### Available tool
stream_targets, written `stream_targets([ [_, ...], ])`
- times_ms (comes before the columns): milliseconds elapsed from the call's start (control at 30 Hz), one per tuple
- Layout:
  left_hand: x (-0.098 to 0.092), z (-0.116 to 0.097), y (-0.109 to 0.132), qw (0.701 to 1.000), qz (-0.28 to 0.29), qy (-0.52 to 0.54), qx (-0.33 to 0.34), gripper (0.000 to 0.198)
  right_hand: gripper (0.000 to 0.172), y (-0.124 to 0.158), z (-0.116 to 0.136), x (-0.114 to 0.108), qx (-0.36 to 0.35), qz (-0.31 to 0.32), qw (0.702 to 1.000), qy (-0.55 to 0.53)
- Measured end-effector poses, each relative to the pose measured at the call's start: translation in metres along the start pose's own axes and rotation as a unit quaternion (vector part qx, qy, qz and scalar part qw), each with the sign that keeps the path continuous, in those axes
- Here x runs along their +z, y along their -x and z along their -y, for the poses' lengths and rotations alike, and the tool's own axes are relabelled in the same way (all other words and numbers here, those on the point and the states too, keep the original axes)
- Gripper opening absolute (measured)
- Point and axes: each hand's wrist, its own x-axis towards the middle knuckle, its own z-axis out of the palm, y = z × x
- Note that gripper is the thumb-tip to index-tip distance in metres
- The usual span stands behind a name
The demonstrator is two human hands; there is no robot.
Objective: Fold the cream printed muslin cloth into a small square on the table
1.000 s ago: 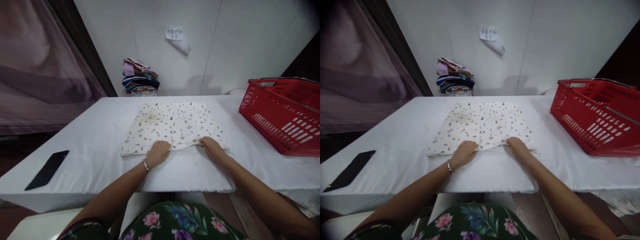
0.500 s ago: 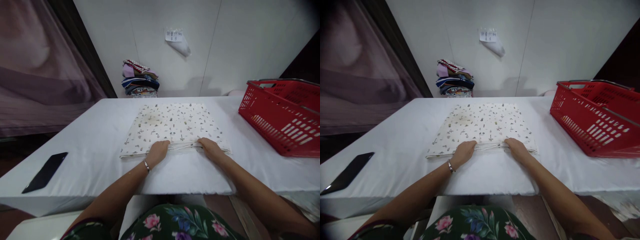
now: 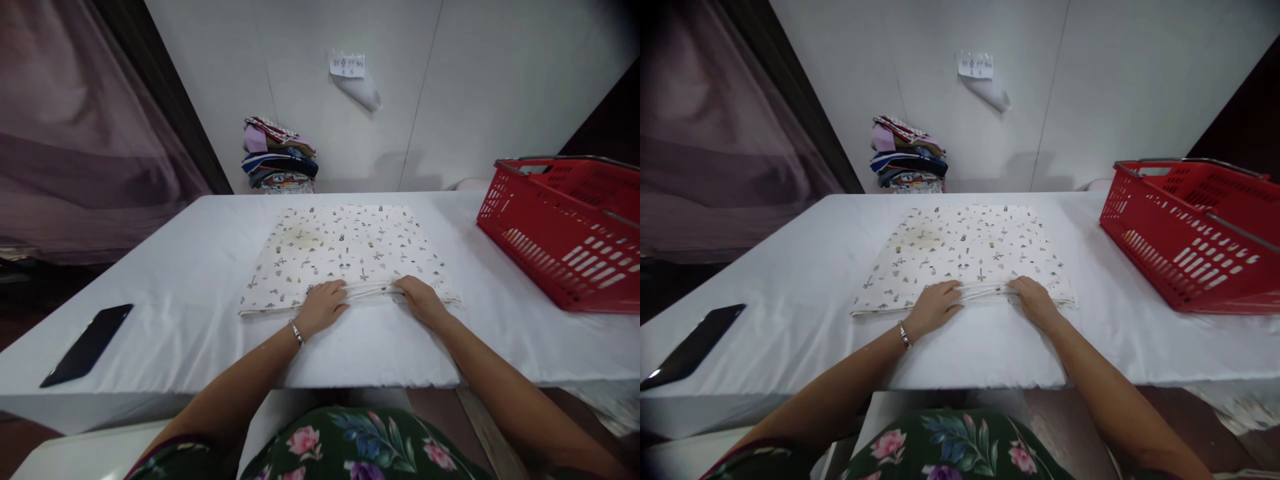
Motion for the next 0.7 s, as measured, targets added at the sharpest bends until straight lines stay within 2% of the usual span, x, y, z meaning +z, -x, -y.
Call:
stream_targets([
  [267,-0.005,-0.005,-0.002,0.996,-0.088,0.025,0.001,0.019,0.022,0.0,0.002,-0.002,-0.074,-0.004,0.997,0.025],
  [467,-0.009,-0.004,0.003,0.992,-0.12,0.023,-0.005,0.016,0.02,0.002,0.007,-0.01,-0.11,-0.009,0.991,0.071],
  [533,-0.009,-0.003,0.004,0.993,-0.114,-0.002,0.001,0.015,0.021,0.002,0.007,-0.011,-0.1,-0.021,0.992,0.074],
  [700,-0.01,0.0,0.0,0.996,-0.067,-0.05,0.003,0.019,0.023,0.001,0.004,-0.013,-0.088,0.0,0.993,0.078],
])
